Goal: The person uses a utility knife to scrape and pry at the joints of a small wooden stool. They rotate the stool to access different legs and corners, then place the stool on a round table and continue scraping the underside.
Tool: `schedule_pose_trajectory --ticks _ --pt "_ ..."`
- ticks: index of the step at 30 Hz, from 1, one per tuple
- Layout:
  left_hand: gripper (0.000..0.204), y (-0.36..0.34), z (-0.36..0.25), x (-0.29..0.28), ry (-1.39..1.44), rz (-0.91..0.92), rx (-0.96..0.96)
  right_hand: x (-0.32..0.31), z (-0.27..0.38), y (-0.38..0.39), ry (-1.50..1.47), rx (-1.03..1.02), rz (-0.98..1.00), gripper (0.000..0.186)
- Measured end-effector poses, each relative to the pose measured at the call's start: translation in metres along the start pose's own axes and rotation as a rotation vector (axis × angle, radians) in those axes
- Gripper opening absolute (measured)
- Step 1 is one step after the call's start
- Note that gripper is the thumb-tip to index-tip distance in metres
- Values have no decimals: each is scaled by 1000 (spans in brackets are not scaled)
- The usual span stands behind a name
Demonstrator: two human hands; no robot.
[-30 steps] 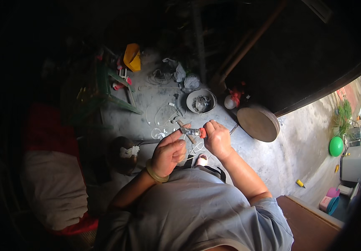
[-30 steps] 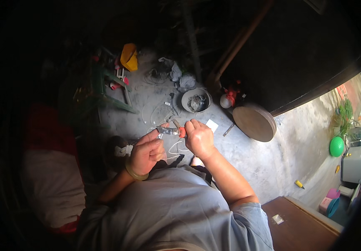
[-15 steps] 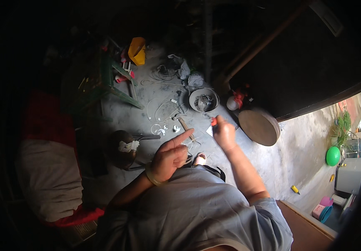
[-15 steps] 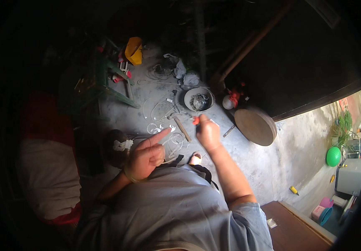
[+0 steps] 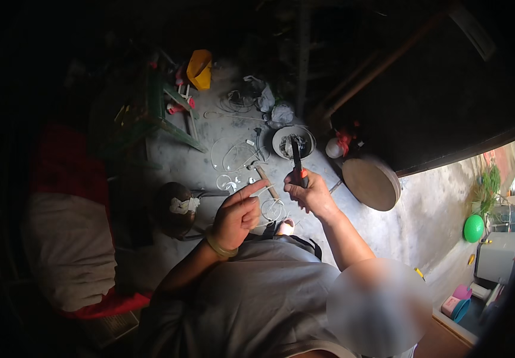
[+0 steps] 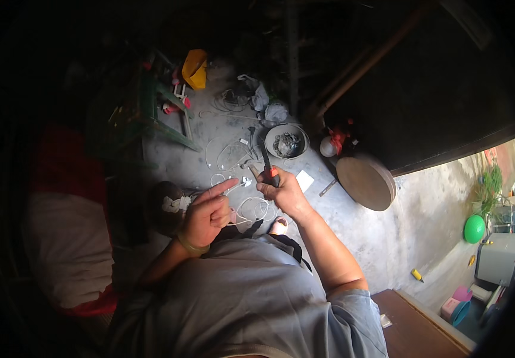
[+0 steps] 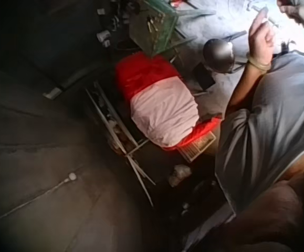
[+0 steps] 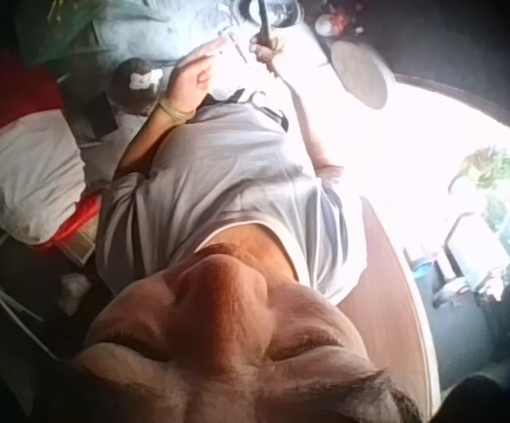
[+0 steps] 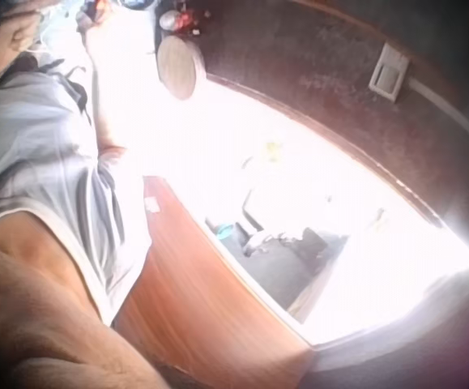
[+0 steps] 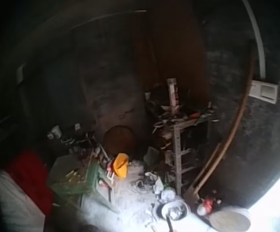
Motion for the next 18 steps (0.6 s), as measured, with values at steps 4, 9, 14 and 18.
schedule_pose_trajectory --ticks 4,9,14,18 --pt "49 0 -4 -5 -35 -7 19 25 12 -1 -143 27 90 16" --pt "45 -1 -16 -24 -52 -32 11 49 19 -16 -258 16 89 14" --pt "32 -7 -37 -52 -182 -50 -18 69 25 -42 -197 23 41 11" --pt "20 -15 -75 -71 -391 -33 34 96 41 -66 -175 25 60 10"
Point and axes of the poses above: each hand's wrist, its own y-axis away from the middle knuckle, its own x-axis out of the palm, z = x × y, the point moved 8 cm from there along -y, towards the middle knuckle, and after that the axes turned 1 degree about z, right-handed, at the moved point
